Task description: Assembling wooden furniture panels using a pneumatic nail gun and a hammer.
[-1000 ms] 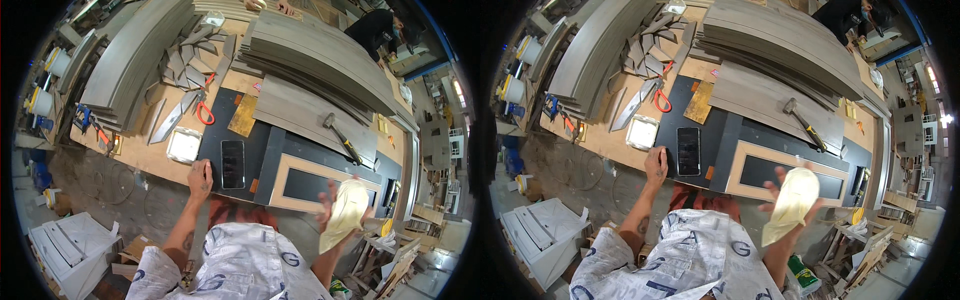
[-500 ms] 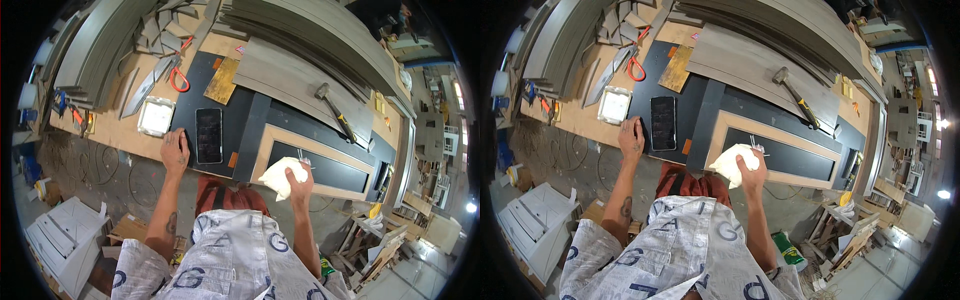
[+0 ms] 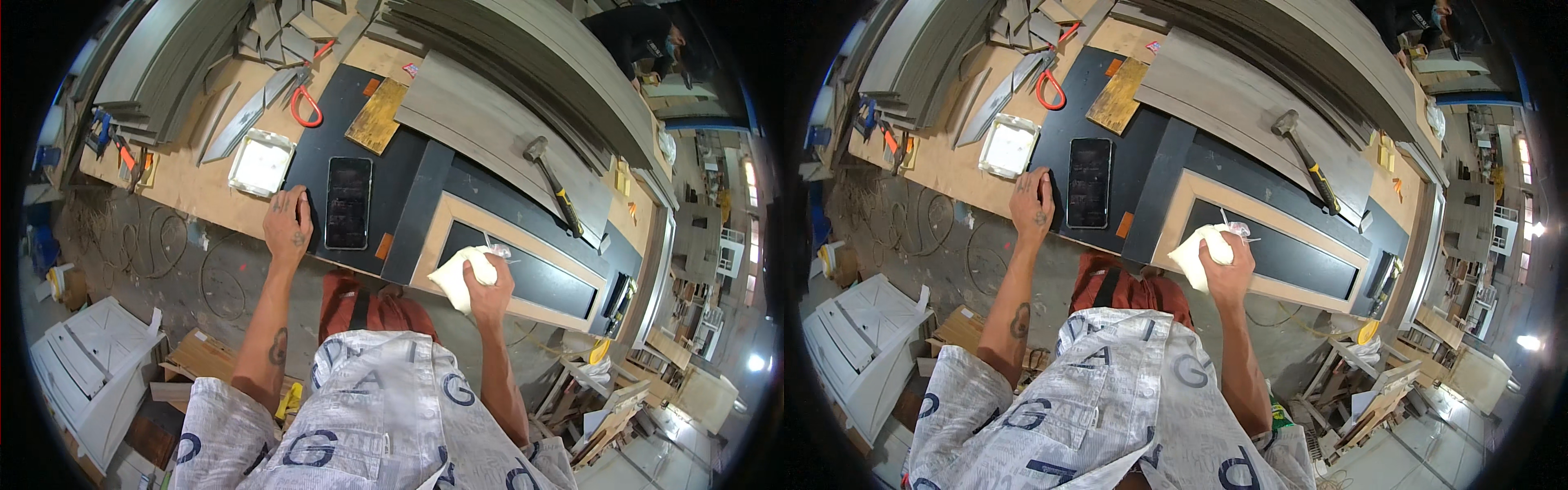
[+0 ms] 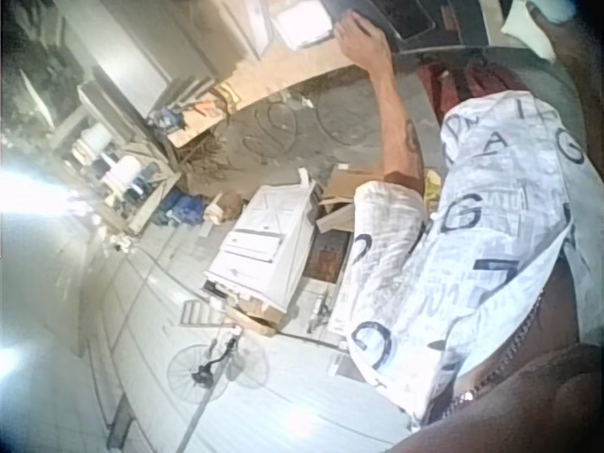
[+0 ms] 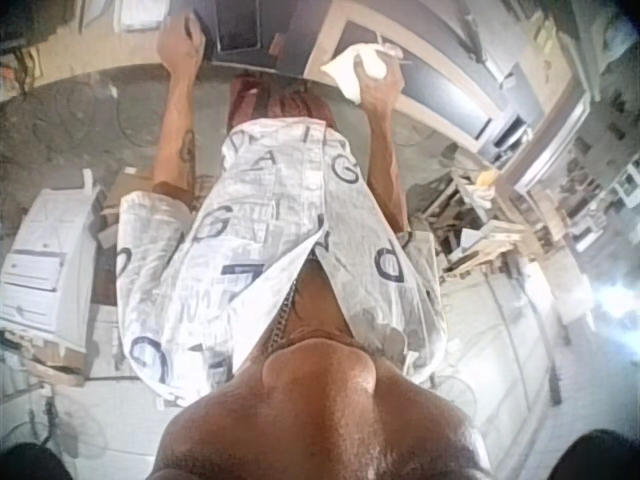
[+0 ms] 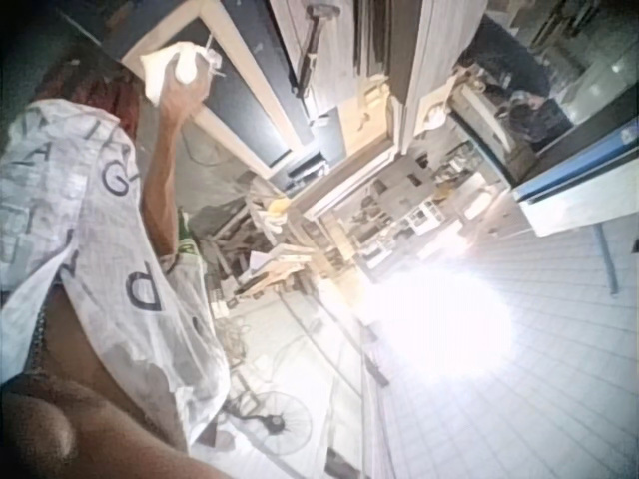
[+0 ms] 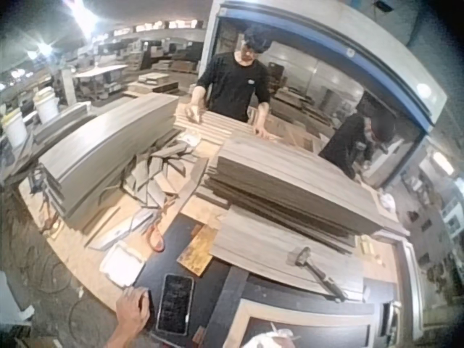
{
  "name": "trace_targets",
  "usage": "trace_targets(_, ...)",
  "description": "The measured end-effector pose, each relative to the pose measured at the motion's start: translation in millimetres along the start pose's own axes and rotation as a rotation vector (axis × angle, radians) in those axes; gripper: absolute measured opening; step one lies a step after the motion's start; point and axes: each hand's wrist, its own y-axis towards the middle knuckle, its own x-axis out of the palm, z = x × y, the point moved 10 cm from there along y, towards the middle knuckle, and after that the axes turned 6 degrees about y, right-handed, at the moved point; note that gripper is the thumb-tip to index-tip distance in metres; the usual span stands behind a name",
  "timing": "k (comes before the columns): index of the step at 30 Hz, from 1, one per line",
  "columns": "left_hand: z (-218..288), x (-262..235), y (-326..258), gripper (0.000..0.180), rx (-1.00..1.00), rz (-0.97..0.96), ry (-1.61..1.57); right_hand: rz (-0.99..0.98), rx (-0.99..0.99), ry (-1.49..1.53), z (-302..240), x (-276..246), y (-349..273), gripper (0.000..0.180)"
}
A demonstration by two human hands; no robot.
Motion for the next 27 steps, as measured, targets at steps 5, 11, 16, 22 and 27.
trace_targets(5, -2, 0, 0, 0.013, -0.025, -0.007, -0.005, -0.021, 0.016, -0.001, -5, 5, 4, 0.028)
trace_targets(11, -3, 1, 0, 0.015, -0.033, -0.027, -0.009, -0.045, 0.013, 0.002, -5, 12, 4, 0.025)
trace_targets(16, -4, 1, -1, 0.015, -0.038, -0.028, -0.013, -0.047, 0.004, 0.02, -5, 15, 7, 0.024)
trace_targets(22, -3, 0, 0, 0.015, -0.04, -0.03, -0.023, -0.04, 0.018, 0.011, 1, 15, 14, 0.026)
trace_targets(27, -2, -1, 1, 0.016, -0.029, -0.02, -0.02, -0.038, 0.027, -0.004, 6, 15, 24, 0.027)
